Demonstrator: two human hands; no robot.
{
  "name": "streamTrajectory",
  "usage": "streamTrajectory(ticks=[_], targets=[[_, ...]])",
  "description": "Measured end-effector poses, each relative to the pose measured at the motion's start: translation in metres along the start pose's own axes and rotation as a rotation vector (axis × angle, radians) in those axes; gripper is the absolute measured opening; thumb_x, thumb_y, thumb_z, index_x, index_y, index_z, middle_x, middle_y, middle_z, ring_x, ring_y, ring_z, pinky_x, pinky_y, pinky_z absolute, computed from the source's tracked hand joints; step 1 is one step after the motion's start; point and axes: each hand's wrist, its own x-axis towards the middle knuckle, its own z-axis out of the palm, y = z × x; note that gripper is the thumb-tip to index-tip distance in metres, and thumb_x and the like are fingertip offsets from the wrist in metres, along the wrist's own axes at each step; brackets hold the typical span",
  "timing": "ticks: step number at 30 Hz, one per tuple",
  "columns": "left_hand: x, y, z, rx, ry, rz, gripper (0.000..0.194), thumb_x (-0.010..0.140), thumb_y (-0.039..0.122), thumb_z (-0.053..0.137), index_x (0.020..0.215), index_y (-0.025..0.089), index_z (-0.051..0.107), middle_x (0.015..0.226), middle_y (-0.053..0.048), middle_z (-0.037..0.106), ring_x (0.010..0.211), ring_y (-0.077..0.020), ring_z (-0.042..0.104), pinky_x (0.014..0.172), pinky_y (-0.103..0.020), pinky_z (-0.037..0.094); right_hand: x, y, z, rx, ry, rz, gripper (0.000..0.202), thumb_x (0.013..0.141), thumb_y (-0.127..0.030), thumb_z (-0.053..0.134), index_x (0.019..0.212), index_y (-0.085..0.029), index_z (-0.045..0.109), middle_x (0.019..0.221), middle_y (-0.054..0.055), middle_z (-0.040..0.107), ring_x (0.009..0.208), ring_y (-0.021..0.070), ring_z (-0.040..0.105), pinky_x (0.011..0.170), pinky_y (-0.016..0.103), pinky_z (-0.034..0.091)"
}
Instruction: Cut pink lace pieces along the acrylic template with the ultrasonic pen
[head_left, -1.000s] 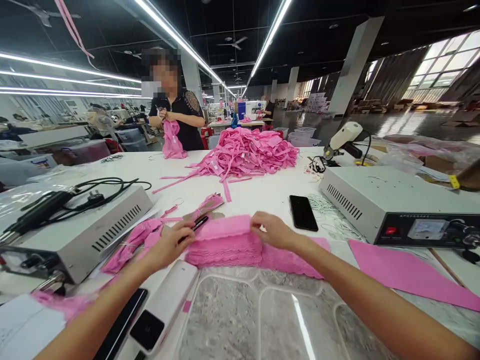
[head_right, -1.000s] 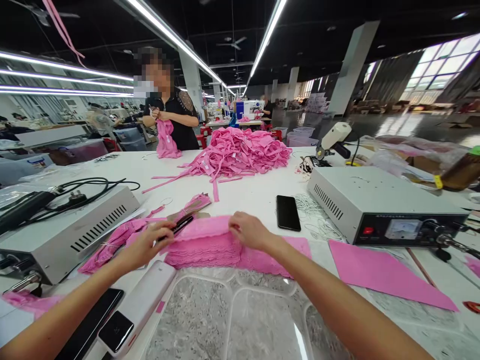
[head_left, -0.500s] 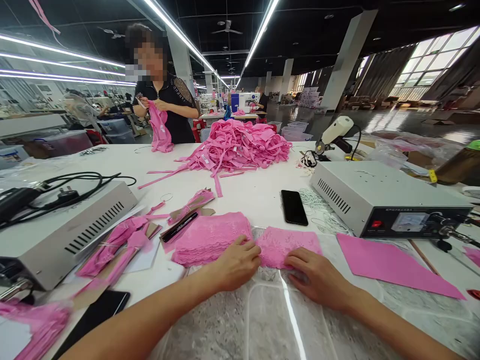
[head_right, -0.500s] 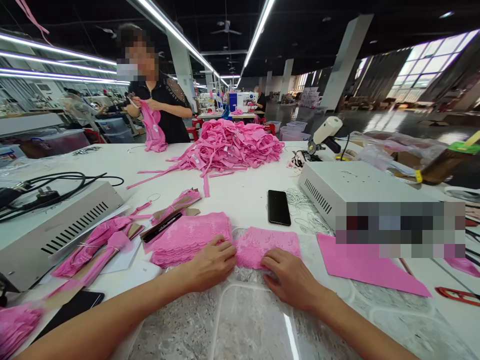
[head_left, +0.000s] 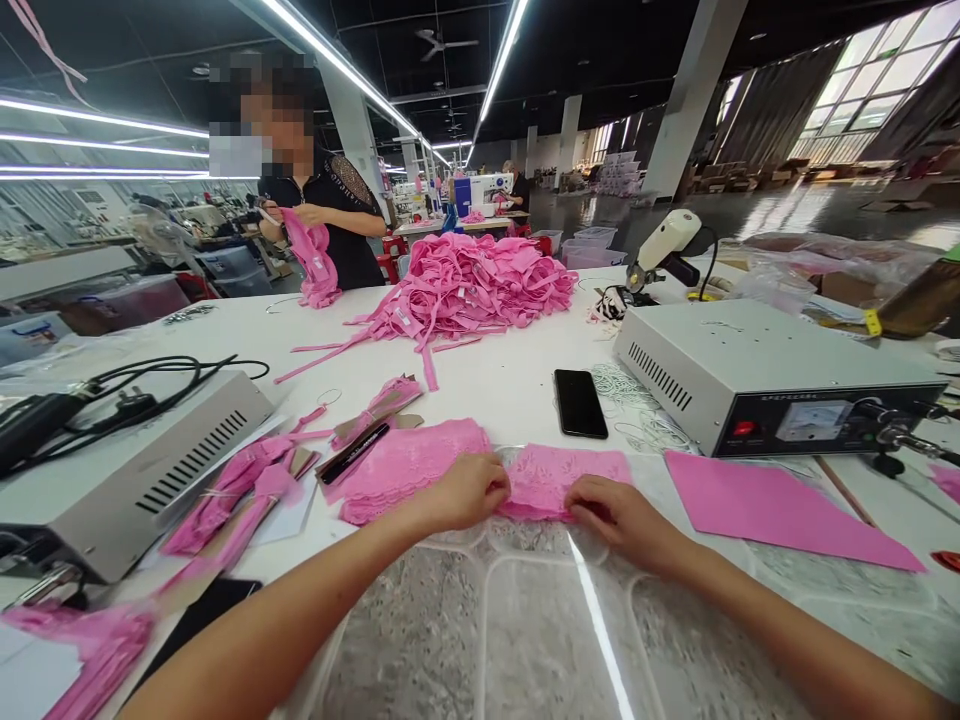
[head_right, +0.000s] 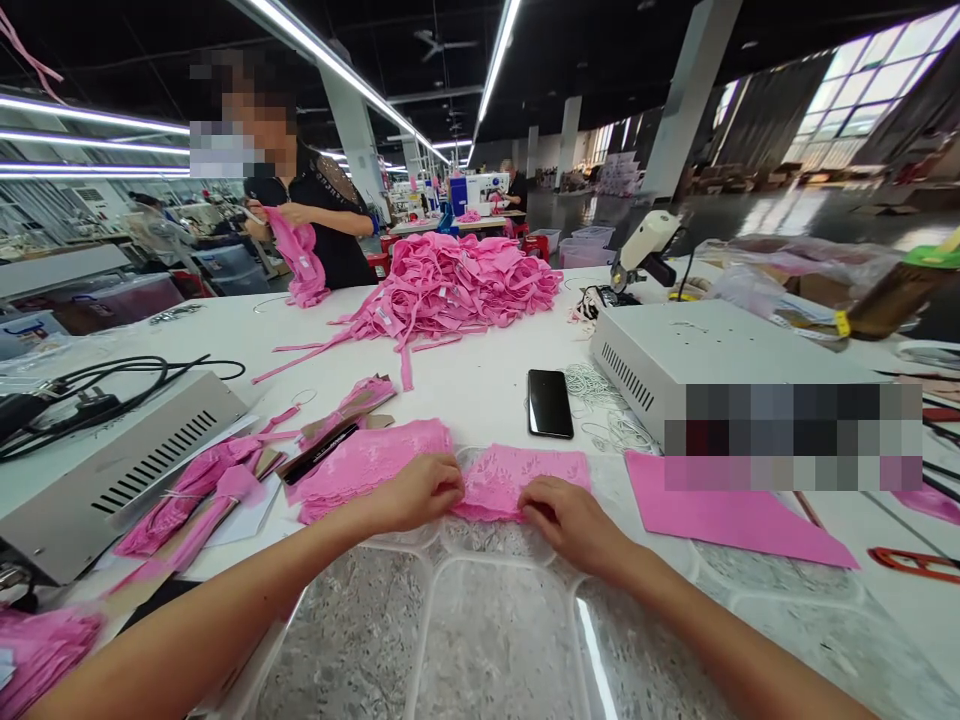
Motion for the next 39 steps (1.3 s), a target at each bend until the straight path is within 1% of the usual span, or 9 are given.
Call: streamTrajectory(ticks=[5, 9, 12, 16, 21, 26, 34, 36, 39], targets=[[0.002, 0.0, -0.004, -0.099, -0.01, -0.034, 0.027, 0.097, 0.033, 0.059, 0.117, 0.015, 0.059, 0.114, -0.008, 0.062, 0.095, -0.0193, 0.064, 0.082, -0.038, 0.056, 0.002, -0.005, -0.004, 0.022, -0.003, 0.052, 0.025, 0.092, -0.029, 0.044, 0.074, -0.02, 0.06, 0.072, 0.002, 0.064, 0.063, 0.015, 0.058, 0.057, 0.027, 0.047], [0.004, 0.001, -0.005, -0.14, 0.001, -0.065, 0.028, 0.097, 0.034, 0.059, 0.118, 0.015, 0.059, 0.115, -0.008, 0.062, 0.096, -0.0197, 0.064, 0.083, -0.039, 0.056, 0.004, -0.017, 0.005, -0.049, 0.05, 0.077, 0.018, 0.085, -0.035, 0.057, 0.091, -0.019, 0.062, 0.091, 0.007, 0.067, 0.082, 0.0205, 0.062, 0.071, 0.033, 0.05], [0.004, 0.0, -0.006, -0.152, 0.015, -0.081, 0.029, 0.096, 0.034, 0.059, 0.118, 0.015, 0.059, 0.115, -0.008, 0.062, 0.096, -0.0199, 0.064, 0.082, -0.039, 0.056, 0.007, -0.02, 0.016, -0.139, 0.1, 0.104, 0.018, 0.08, -0.029, 0.06, 0.095, -0.018, 0.062, 0.098, 0.011, 0.066, 0.088, 0.0253, 0.061, 0.074, 0.037, 0.049], [0.0, 0.001, -0.007, -0.141, 0.058, -0.099, 0.028, 0.096, 0.034, 0.059, 0.118, 0.015, 0.059, 0.115, -0.008, 0.062, 0.096, -0.0197, 0.064, 0.082, -0.039, 0.056, 0.007, -0.005, 0.018, -0.228, 0.144, 0.157, 0.016, 0.077, -0.013, 0.054, 0.088, -0.019, 0.064, 0.094, 0.01, 0.067, 0.085, 0.0257, 0.062, 0.071, 0.037, 0.048], [-0.006, 0.004, -0.001, -0.083, 0.118, -0.123, 0.028, 0.096, 0.033, 0.059, 0.118, 0.015, 0.059, 0.116, -0.008, 0.062, 0.098, -0.0202, 0.064, 0.084, -0.04, 0.055, -0.005, 0.017, 0.001, -0.246, 0.19, 0.197, 0.026, 0.078, -0.013, 0.049, 0.094, -0.022, 0.067, 0.1, 0.008, 0.07, 0.089, 0.0232, 0.064, 0.073, 0.036, 0.051], [-0.005, 0.01, 0.008, 0.018, 0.123, -0.135, 0.029, 0.096, 0.033, 0.059, 0.118, 0.015, 0.059, 0.115, -0.008, 0.062, 0.097, -0.0201, 0.064, 0.083, -0.04, 0.055, -0.01, 0.019, -0.005, -0.181, 0.191, 0.196, 0.031, 0.08, -0.017, 0.047, 0.099, -0.021, 0.07, 0.102, 0.008, 0.071, 0.092, 0.0234, 0.067, 0.079, 0.038, 0.053], [0.001, 0.015, 0.023, 0.2, 0.18, -0.065, 0.026, 0.096, 0.033, 0.059, 0.115, 0.015, 0.06, 0.112, -0.007, 0.063, 0.096, -0.0197, 0.064, 0.085, -0.04, 0.054, -0.001, 0.024, -0.01, -0.064, 0.173, 0.206, 0.031, 0.081, -0.032, 0.045, 0.085, -0.021, 0.074, 0.089, 0.006, 0.076, 0.079, 0.025, 0.07, 0.071, 0.038, 0.055], [0.004, 0.021, 0.026, 0.233, 0.211, -0.044, 0.028, 0.096, 0.039, 0.058, 0.11, 0.014, 0.062, 0.108, -0.007, 0.064, 0.096, -0.0201, 0.064, 0.087, -0.042, 0.053, 0.002, 0.026, -0.012, -0.05, 0.174, 0.214, 0.029, 0.08, -0.033, 0.046, 0.08, -0.023, 0.074, 0.089, 0.007, 0.077, 0.08, 0.0267, 0.071, 0.071, 0.039, 0.055], [0.008, 0.037, 0.03, 0.262, 0.228, 0.017, 0.045, 0.091, 0.054, 0.059, 0.097, 0.009, 0.065, 0.094, -0.011, 0.067, 0.094, -0.0253, 0.063, 0.087, -0.044, 0.049, 0.002, 0.027, -0.015, -0.019, 0.175, 0.202, 0.023, 0.077, -0.033, 0.052, 0.07, -0.025, 0.072, 0.085, 0.009, 0.077, 0.08, 0.0294, 0.071, 0.071, 0.04, 0.054]])
